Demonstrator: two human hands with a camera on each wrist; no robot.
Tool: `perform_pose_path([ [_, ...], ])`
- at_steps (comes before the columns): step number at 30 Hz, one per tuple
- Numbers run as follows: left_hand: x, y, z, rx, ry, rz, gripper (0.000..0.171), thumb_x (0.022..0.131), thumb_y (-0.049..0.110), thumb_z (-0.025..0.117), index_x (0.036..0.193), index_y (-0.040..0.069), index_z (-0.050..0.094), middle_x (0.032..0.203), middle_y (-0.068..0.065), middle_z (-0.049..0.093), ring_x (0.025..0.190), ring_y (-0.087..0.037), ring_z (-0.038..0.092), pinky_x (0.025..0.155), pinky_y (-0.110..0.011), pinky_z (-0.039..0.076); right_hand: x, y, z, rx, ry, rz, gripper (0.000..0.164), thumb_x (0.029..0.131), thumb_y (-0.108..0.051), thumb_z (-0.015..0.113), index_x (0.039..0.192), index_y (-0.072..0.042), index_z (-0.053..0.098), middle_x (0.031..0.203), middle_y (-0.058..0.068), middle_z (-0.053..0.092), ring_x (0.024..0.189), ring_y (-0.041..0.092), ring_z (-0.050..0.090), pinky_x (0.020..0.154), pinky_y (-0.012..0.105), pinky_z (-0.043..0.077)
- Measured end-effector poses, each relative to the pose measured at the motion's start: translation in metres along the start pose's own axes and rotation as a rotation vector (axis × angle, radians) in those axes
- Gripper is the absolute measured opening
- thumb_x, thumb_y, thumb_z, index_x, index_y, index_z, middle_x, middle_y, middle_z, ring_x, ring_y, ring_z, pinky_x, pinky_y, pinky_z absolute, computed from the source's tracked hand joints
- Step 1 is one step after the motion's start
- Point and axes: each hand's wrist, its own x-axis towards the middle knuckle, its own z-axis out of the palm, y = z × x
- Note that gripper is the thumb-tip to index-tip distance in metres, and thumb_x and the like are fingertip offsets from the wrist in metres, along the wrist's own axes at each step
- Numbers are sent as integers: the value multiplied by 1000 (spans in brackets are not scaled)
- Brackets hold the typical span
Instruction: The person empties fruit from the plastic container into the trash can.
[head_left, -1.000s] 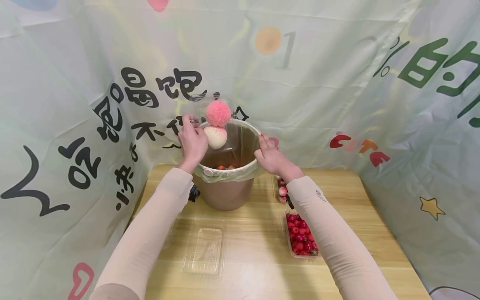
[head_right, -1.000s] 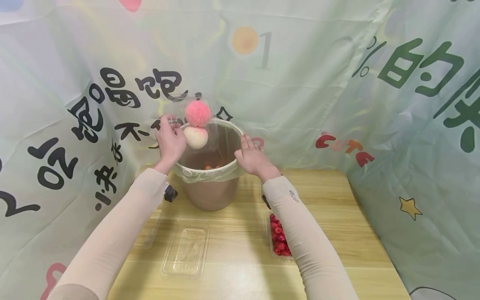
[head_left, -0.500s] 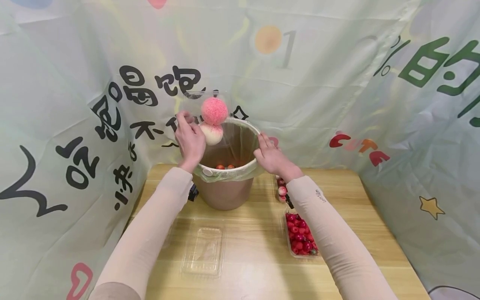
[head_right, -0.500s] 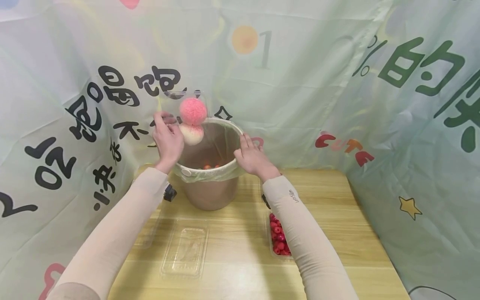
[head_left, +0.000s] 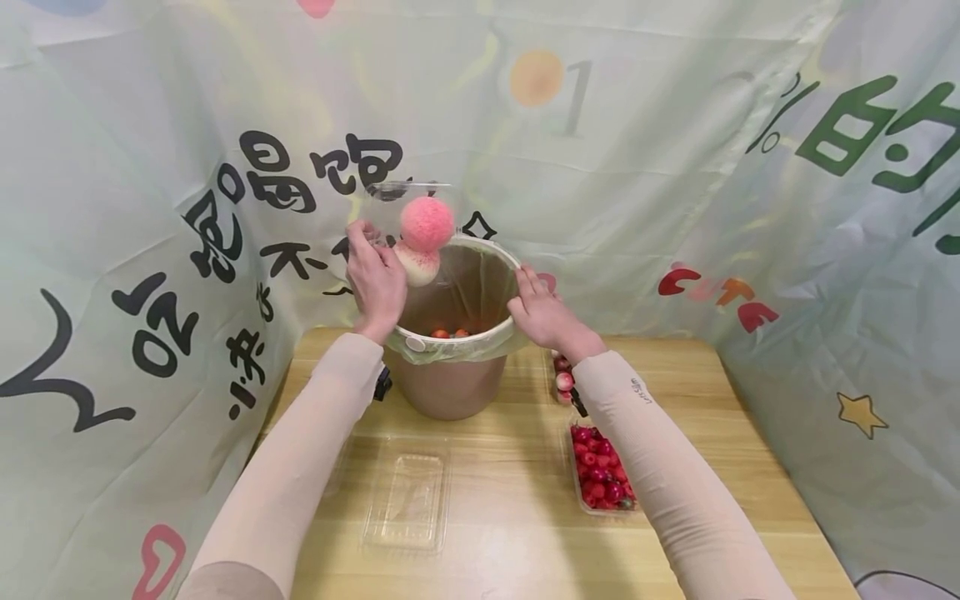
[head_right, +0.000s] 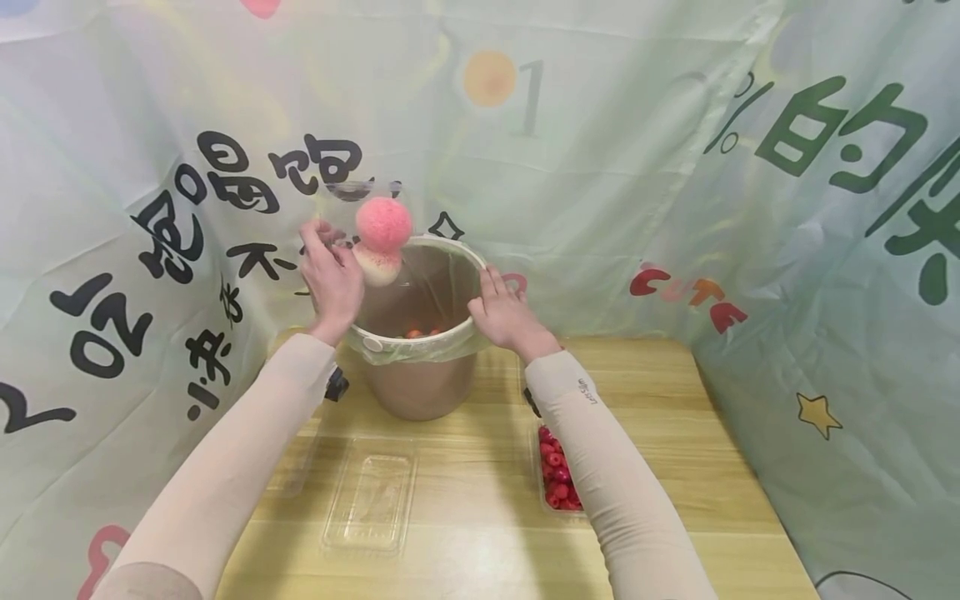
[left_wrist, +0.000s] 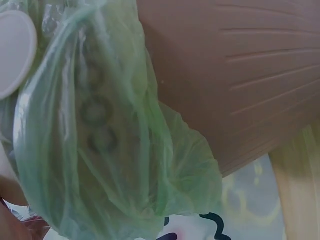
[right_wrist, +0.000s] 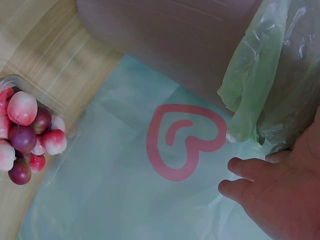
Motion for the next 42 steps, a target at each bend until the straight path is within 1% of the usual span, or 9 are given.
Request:
perform_pose_path([
  [3,0,-4,-1,15,4,-15,30,100,-3,51,129,0,51,121,-27,66,108,-47,66,94,-57,56,0,-1,0,0,-4,2,75,106,-39,19,169,-2,5,178,18,1,164,40,9,132,63,14],
  [9,1,-6,0,16,4,2,27,98,-4,51,125,0,50,120,-28,64,100,-49,65,87,-58,56,0,0,0,-4,-3,-4,75,105,-39,19,169,-1,4,178,19,0,164,43,8,131,64,14],
  [14,5,-6,-1,9,17,-37,30,96,-6,50,125,-2,48,118,-28,63,101,-46,65,89,-55,56,0,0,0,2,-10,-5,75,105,-39,18,168,-1,3,178,19,-1,164,43,7,131,64,14],
  [16,7,-4,-1,8,0,-47,32,95,-6,49,127,-3,46,118,-28,62,103,-45,64,90,-54,56,-1,0,-1,3,-12,-5,75,105,-39,17,169,-1,3,178,19,-2,164,43,6,131,64,12],
  [20,7,0,-4,19,-74,-50,35,94,-6,49,129,-2,44,119,-29,61,102,-46,63,90,-55,56,-1,1,-2,1,-9,-4,75,105,-39,18,168,-1,4,178,19,-1,165,41,5,131,64,12],
  [22,6,0,-5,37,-100,-56,36,94,-6,50,129,-2,44,119,-29,61,102,-47,63,91,-56,55,-1,0,-2,-5,-7,-8,75,105,-39,18,168,0,5,178,19,0,164,41,6,131,65,13],
  [29,2,0,-7,62,-151,-72,37,95,-5,50,131,-1,44,118,-30,62,104,-47,63,90,-56,55,0,-1,-1,-9,-7,-9,75,105,-39,19,168,0,6,178,20,1,164,42,9,131,65,14],
  [36,5,0,-9,60,-177,-68,40,93,-7,50,132,-2,43,117,-32,62,107,-48,63,93,-57,55,1,-1,-2,1,-11,0,77,103,-39,19,168,0,6,178,20,0,164,41,7,131,65,14],
  [42,6,1,-11,74,-206,-76,42,93,-7,50,134,-1,43,116,-34,64,107,-49,64,94,-59,54,1,0,-1,-9,-10,-1,76,104,-39,19,168,0,6,178,20,1,164,43,9,131,65,14],
])
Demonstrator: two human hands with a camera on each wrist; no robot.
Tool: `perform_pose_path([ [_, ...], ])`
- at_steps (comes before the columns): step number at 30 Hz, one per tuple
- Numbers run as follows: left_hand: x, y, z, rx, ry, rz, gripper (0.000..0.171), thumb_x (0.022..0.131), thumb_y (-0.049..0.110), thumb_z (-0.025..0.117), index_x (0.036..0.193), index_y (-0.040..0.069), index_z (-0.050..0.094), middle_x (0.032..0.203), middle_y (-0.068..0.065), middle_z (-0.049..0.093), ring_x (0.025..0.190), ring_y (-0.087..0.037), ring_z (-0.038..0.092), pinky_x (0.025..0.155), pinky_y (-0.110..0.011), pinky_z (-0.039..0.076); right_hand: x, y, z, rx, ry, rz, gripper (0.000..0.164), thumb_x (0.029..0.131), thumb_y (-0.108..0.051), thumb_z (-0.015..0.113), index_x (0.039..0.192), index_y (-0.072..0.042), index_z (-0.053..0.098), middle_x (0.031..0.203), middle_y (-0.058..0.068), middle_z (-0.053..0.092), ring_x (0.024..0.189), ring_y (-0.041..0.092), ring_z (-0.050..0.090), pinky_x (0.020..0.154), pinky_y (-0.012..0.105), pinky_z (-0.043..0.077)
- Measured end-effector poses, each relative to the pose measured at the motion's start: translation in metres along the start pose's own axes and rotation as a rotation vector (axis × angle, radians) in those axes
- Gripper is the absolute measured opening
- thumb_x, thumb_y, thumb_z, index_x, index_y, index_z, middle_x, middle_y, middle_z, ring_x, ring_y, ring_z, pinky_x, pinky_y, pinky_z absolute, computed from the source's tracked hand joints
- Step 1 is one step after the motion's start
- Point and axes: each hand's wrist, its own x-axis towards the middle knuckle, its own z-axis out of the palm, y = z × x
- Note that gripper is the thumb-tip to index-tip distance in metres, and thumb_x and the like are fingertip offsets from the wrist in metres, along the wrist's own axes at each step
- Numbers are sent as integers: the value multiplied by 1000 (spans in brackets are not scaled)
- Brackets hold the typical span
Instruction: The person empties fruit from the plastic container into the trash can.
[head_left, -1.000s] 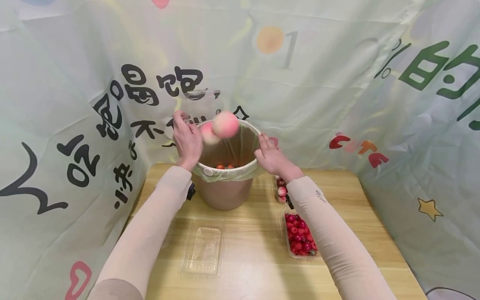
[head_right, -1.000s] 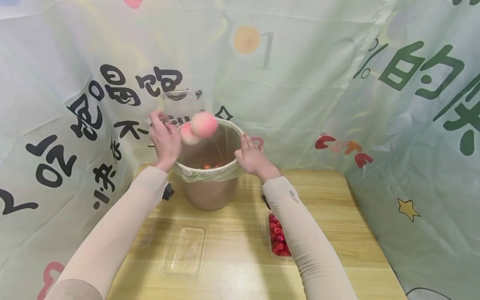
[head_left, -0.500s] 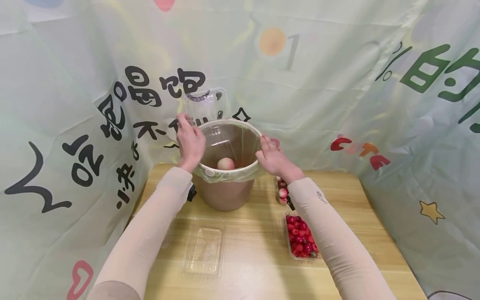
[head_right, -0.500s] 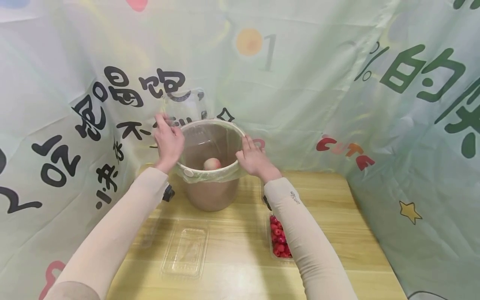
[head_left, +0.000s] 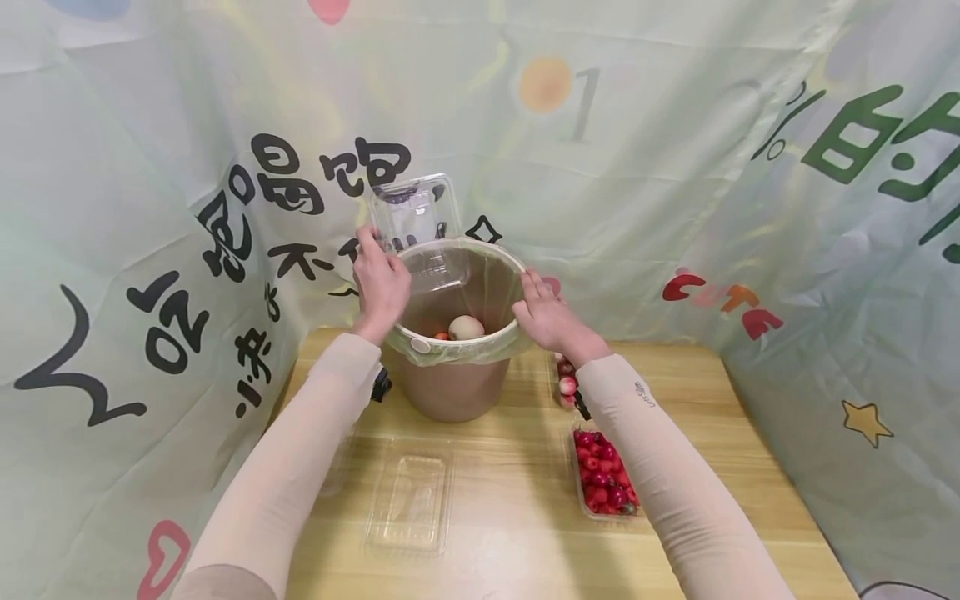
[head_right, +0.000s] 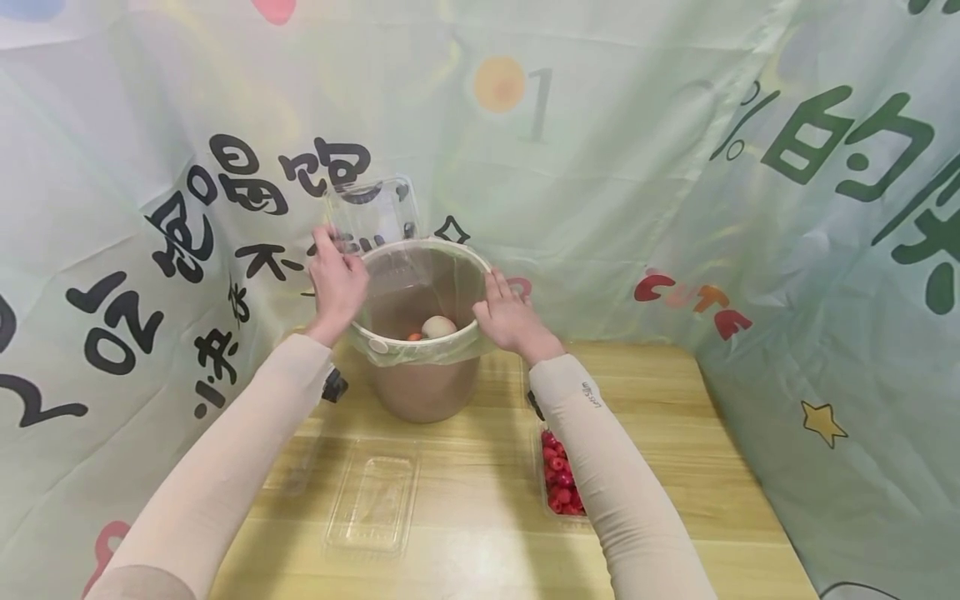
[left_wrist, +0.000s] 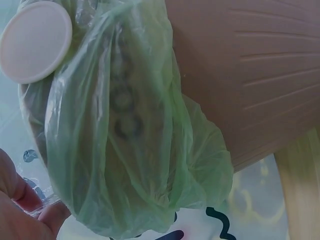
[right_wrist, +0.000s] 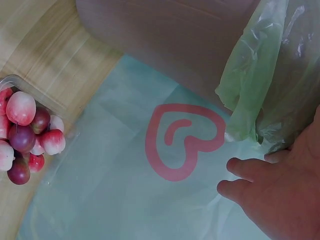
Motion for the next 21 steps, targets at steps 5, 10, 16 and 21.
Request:
perform_pose_path([
  [5,0,1,-2,5,-15,1,42,94,-7,50,134,-1,43,116,-34,65,107,-49,64,93,-59,54,0,1,1,9,1,0,76,104,-39,19,168,0,6,178,19,1,164,44,8,131,64,13],
  [10,-2,3,-5,-7,-17,-7,43,93,-8,51,135,0,44,119,-34,65,109,-48,63,96,-58,53,0,1,1,8,-3,-2,75,105,-39,19,168,0,6,178,20,1,163,44,8,131,65,13],
  [16,-4,8,-10,-9,-30,-12,45,92,-7,51,137,-1,45,110,-30,65,103,-46,63,93,-57,53,-1,0,1,5,0,-4,76,105,-39,19,168,0,5,178,21,0,163,45,7,131,64,12],
  [21,-6,14,-16,-2,-62,-20,48,92,-6,52,139,-2,45,103,-25,66,97,-44,61,90,-58,52,0,0,1,12,9,-6,76,104,-38,20,168,0,5,178,20,0,163,45,8,131,64,13],
])
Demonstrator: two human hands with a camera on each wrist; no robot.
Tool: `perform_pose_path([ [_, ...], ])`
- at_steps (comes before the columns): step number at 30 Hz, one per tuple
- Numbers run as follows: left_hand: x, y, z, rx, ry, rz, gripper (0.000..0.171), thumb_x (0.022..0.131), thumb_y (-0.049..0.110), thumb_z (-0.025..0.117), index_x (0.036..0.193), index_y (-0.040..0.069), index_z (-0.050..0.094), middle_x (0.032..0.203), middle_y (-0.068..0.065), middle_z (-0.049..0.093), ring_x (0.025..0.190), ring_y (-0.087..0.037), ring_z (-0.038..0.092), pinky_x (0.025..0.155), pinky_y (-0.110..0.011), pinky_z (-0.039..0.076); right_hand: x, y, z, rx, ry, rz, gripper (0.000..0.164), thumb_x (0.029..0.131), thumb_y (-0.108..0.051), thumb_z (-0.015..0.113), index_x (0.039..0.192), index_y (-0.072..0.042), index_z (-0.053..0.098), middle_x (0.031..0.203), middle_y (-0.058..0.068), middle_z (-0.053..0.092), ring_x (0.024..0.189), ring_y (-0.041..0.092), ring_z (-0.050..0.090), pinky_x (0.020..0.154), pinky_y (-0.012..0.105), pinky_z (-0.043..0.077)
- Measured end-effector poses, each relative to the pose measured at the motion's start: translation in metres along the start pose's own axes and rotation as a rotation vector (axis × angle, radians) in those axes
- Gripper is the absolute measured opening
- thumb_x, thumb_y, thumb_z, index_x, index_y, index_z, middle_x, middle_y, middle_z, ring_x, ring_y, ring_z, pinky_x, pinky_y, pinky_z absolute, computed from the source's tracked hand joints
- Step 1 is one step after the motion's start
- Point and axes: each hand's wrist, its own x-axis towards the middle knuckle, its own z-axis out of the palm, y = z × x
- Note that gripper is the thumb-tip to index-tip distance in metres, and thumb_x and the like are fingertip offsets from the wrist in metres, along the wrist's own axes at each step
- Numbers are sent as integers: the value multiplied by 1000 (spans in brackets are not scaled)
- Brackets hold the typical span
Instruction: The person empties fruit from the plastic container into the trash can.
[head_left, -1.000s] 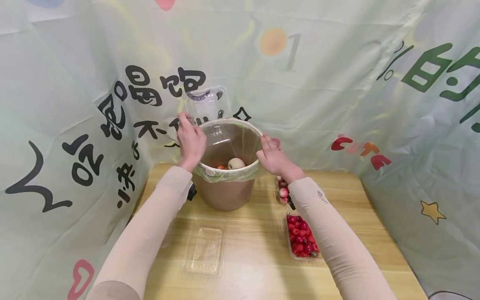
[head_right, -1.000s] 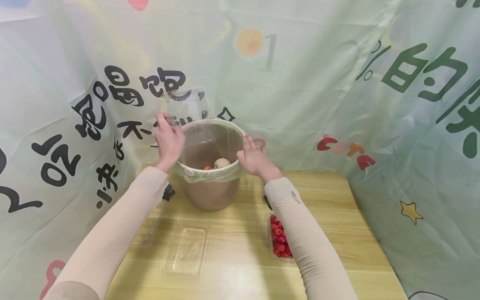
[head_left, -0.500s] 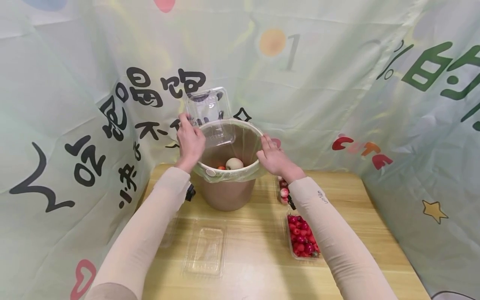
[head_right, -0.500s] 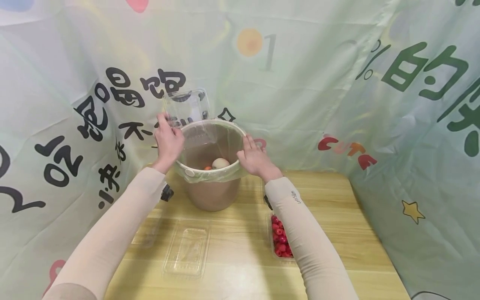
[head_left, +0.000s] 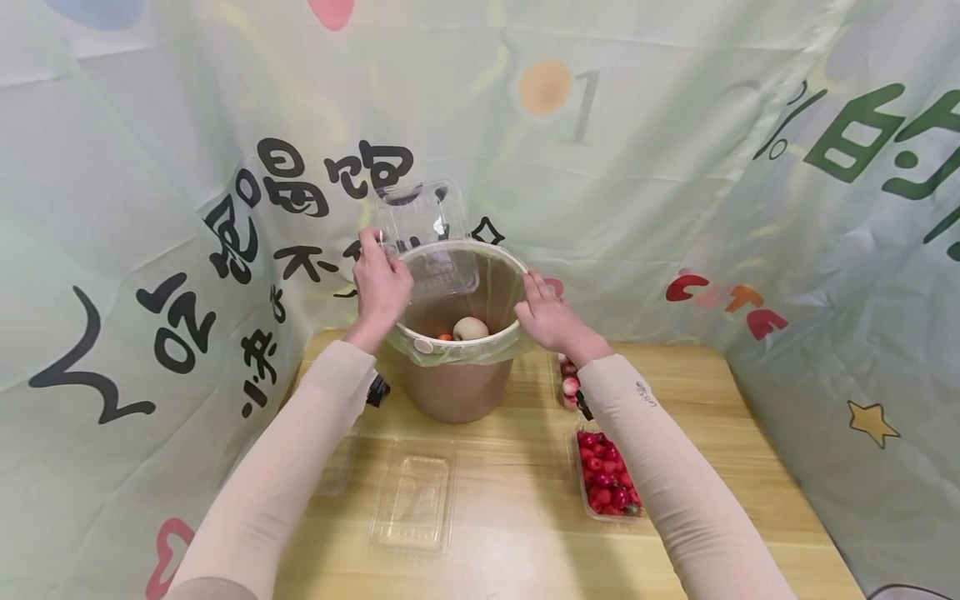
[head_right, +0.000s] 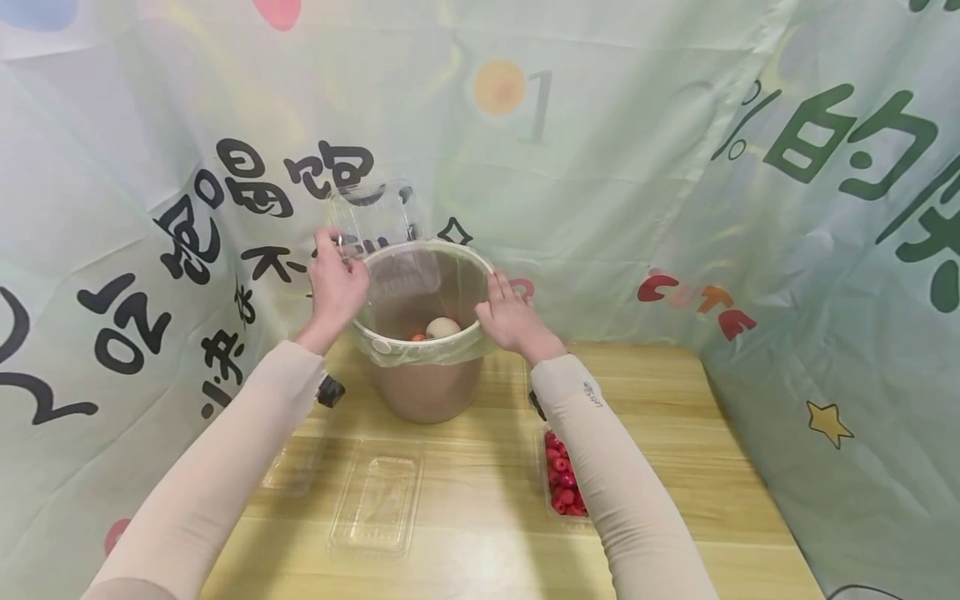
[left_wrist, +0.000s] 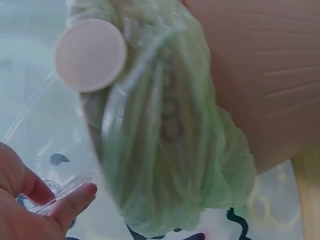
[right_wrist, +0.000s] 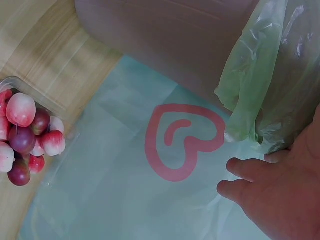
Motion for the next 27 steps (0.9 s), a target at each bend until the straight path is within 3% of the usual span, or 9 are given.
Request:
perform_pose_path([
  [4,-4,7,-5,8,-41,-5,49,90,-4,53,139,0,46,100,-25,68,94,-44,61,87,-58,52,0,0,0,3,4,-3,76,104,-38,20,168,0,5,178,21,1,163,45,9,131,65,14],
  [11,-14,19,-16,0,-130,-4,52,88,-5,51,140,1,45,114,-21,73,98,-42,68,88,-54,55,-1,0,0,5,5,-7,76,104,-38,19,168,1,6,178,21,2,163,45,10,130,66,15],
  [17,-24,29,-24,10,-194,13,54,88,-4,51,141,1,44,109,-21,72,85,-38,64,79,-49,53,-1,-1,-1,-2,7,-11,76,104,-38,19,168,2,6,177,22,2,163,46,11,130,65,15],
  [23,-36,38,-31,8,-240,18,53,89,0,54,141,3,46,119,-23,73,78,-33,67,80,-47,55,-3,-1,-1,-3,-4,-6,76,105,-39,17,168,1,4,177,21,-1,163,45,8,131,64,12],
  [27,-45,43,-33,-29,-280,7,52,89,0,55,141,4,47,122,-24,72,69,-31,66,70,-42,56,-4,-1,-2,8,-13,-6,75,106,-39,17,168,1,3,177,21,-2,163,45,7,131,64,11],
])
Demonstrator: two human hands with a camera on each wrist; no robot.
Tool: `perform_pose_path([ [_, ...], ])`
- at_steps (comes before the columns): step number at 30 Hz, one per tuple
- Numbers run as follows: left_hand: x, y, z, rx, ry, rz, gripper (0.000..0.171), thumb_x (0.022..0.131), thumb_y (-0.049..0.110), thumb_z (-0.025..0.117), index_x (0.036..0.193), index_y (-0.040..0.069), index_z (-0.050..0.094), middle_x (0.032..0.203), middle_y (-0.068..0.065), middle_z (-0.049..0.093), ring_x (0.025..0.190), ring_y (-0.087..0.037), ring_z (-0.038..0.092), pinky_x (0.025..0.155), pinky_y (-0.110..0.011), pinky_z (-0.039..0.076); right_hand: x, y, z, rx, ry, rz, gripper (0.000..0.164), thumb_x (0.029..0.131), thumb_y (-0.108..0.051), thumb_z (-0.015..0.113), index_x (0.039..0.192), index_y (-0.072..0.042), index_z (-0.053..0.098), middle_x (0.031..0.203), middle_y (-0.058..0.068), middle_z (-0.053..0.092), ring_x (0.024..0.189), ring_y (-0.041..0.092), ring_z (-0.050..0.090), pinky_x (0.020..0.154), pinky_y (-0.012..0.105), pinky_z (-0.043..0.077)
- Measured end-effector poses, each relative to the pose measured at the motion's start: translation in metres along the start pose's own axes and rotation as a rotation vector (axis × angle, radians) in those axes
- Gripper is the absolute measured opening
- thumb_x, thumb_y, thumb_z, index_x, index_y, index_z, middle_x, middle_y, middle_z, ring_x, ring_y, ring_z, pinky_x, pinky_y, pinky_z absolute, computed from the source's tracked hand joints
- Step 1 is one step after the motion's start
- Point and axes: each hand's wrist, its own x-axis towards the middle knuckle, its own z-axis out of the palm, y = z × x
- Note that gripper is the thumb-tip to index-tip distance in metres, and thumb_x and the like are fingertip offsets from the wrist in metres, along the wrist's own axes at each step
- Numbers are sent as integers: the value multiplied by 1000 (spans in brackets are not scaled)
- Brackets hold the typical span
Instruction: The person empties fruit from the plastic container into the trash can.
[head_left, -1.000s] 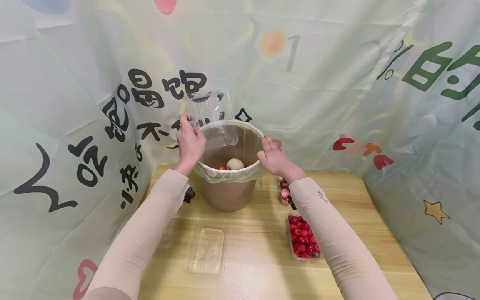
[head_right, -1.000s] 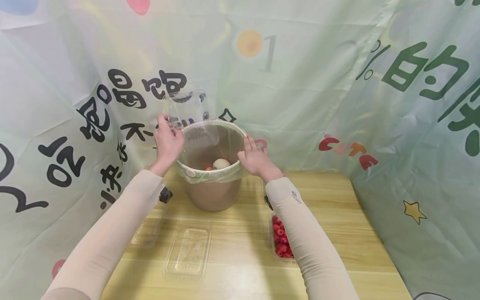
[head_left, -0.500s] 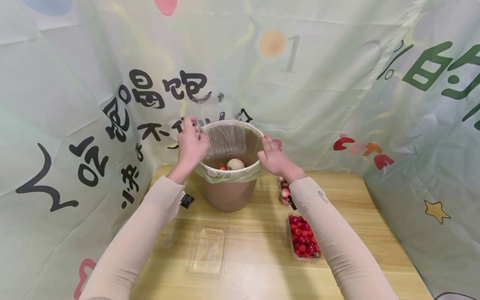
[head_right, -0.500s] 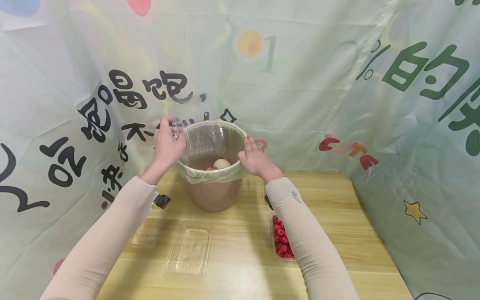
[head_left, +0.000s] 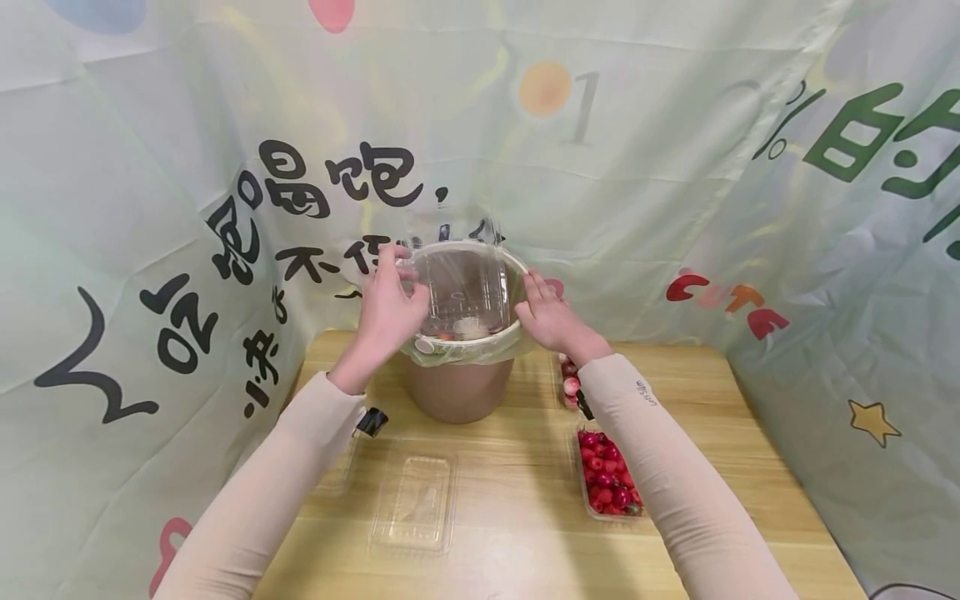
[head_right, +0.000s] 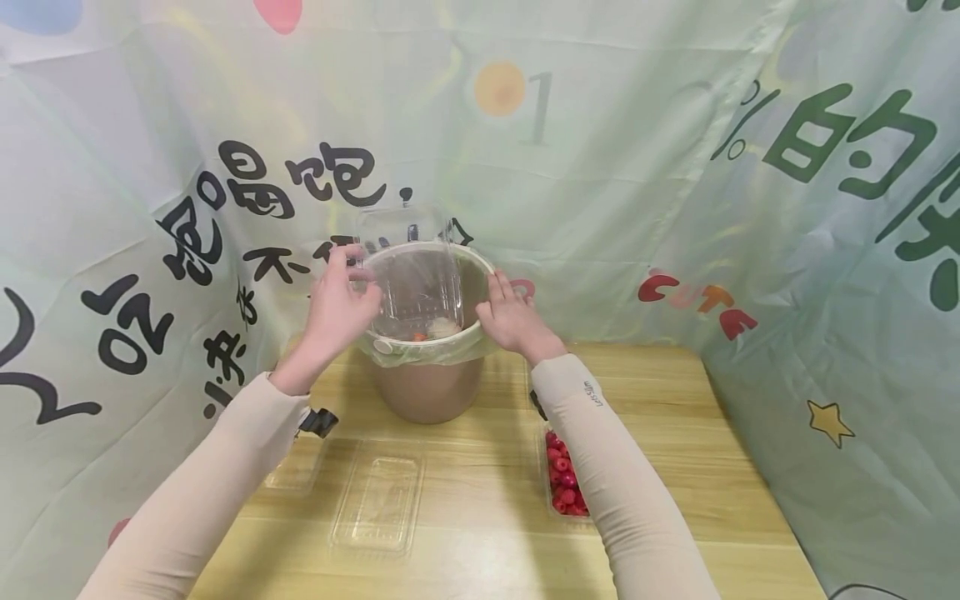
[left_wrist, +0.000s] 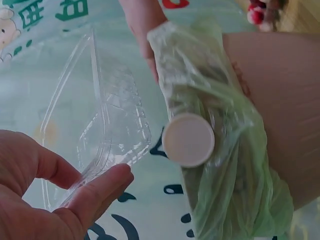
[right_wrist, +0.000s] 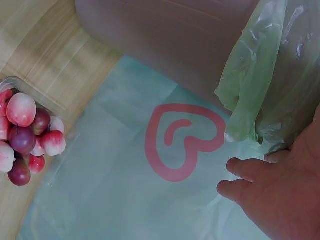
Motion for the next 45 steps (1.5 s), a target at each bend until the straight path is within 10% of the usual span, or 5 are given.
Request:
perform_pose_path([
  [8,-22,3,5,-9,-75,-16,48,88,2,58,135,3,48,120,-23,71,90,-34,74,78,-44,61,0,2,0,0,-14,-3,75,106,-41,16,168,0,3,178,20,-3,163,45,7,131,65,12],
  [45,-106,-24,33,-52,-147,49,45,83,-6,59,127,2,51,108,-22,76,70,-18,74,55,-24,55,1,1,1,-11,-16,-17,75,109,-45,12,168,0,-2,177,21,-5,163,46,4,132,64,7],
])
